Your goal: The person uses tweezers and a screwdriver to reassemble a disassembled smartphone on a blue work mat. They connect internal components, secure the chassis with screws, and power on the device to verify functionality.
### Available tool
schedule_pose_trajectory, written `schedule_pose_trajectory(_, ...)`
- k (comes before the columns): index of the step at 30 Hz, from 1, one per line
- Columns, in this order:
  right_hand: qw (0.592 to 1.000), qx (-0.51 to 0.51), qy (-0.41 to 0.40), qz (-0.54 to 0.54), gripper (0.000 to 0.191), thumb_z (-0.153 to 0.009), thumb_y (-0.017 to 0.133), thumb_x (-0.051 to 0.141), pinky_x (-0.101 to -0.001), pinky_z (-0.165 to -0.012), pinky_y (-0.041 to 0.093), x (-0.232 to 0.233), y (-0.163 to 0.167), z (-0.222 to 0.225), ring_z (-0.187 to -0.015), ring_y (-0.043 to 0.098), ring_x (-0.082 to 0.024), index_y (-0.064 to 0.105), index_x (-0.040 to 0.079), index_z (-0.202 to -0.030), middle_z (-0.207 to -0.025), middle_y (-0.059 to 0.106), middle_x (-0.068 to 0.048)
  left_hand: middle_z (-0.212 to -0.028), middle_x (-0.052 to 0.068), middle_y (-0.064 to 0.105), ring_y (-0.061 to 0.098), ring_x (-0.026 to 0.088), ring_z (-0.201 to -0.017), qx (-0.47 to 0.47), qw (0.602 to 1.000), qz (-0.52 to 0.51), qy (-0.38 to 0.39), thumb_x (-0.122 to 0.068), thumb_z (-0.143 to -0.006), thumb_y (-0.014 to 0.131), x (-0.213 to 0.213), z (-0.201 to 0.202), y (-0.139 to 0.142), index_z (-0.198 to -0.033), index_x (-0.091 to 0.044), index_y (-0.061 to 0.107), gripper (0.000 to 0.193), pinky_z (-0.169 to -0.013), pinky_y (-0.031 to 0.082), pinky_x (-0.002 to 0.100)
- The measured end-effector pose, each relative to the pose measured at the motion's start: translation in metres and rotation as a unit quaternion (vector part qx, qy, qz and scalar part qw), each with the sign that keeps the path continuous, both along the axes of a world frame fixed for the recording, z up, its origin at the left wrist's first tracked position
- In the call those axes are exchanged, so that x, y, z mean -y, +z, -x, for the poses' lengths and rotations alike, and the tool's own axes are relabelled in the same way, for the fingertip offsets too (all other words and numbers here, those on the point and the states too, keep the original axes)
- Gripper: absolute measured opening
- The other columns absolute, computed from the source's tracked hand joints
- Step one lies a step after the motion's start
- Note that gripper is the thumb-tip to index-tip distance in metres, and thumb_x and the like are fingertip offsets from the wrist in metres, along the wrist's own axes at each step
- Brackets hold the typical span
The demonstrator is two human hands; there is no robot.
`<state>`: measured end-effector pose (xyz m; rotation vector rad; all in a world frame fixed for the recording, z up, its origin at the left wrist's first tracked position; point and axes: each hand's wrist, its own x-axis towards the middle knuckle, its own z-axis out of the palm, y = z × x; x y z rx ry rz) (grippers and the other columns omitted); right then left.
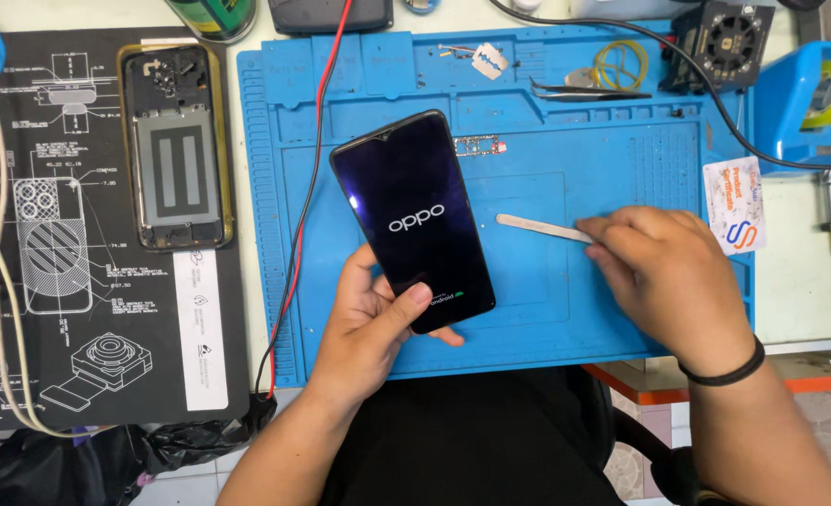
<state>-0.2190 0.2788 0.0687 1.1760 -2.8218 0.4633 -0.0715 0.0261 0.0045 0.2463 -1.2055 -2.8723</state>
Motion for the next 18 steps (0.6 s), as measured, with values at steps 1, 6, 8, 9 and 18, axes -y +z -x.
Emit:
schedule_pose_trajectory(1,1.0,-0.001,-0.01,0.006,0.021,-0.086,0.078,0.012,-0.0416,-0.082,0.053,-0.004,-0.002,0.0,-0.091,0.067,-0.031,0.077,0.012,-0.107,-0.097,0.071,-0.007,-0.124,0.021,0.065,0.072,0.028,-0.102,0.004,1.0,0.006,-0.001,-0.002,-0.103,0.056,0.0,0.0,0.001,-0.149,-0.007,0.031,0.052,-0.078,0.066,0.05)
schedule_pose_trajectory(6,0.996,-0.032,-0.085,0.022,0.013,-0.098,0.079,0.013,-0.0365,-0.081,0.053,-0.028,-0.005,0.004,-0.091,0.067,-0.028,0.076,0.01,-0.111,-0.1,0.07,-0.007,-0.122,0.021,0.066,0.072,0.029,-0.101,-0.011,1.0,0.015,-0.001,-0.003,-0.106,0.056,0.002,-0.002,0.0,-0.149,-0.007,0.034,0.049,-0.079,0.066,0.051)
schedule_pose_trajectory(8,0.991,-0.057,-0.119,0.008,0.015,-0.097,0.08,0.011,-0.0382,-0.079,0.053,-0.031,-0.005,0.009,-0.09,0.067,-0.03,0.076,0.008,-0.111,-0.095,0.069,-0.01,-0.122,0.021,0.066,0.072,0.03,-0.101,-0.014,1.0,-0.006,0.0,-0.003,-0.107,0.056,0.002,-0.003,-0.001,-0.148,-0.008,0.034,0.048,-0.079,0.065,0.05)
schedule_pose_trajectory(9,0.988,-0.071,-0.137,-0.003,0.017,-0.095,0.081,0.009,-0.0399,-0.077,0.053,-0.031,-0.004,0.01,-0.089,0.067,-0.032,0.077,0.007,-0.111,-0.092,0.068,-0.011,-0.122,0.021,0.066,0.072,0.03,-0.101,-0.016,1.0,-0.012,0.008,-0.003,-0.106,0.056,0.002,-0.003,-0.001,-0.148,-0.008,0.034,0.047,-0.079,0.065,0.05)
schedule_pose_trajectory(18,0.992,0.027,0.118,0.032,0.062,-0.078,0.082,0.038,-0.0436,-0.092,0.047,0.038,0.0,-0.008,-0.097,0.062,-0.03,0.067,0.01,-0.132,-0.113,0.067,-0.007,-0.125,0.02,0.063,0.071,0.031,-0.098,-0.023,0.994,-0.006,0.106,-0.004,-0.107,0.052,-0.003,-0.004,0.013,-0.145,-0.009,0.031,0.044,-0.073,0.062,0.047)
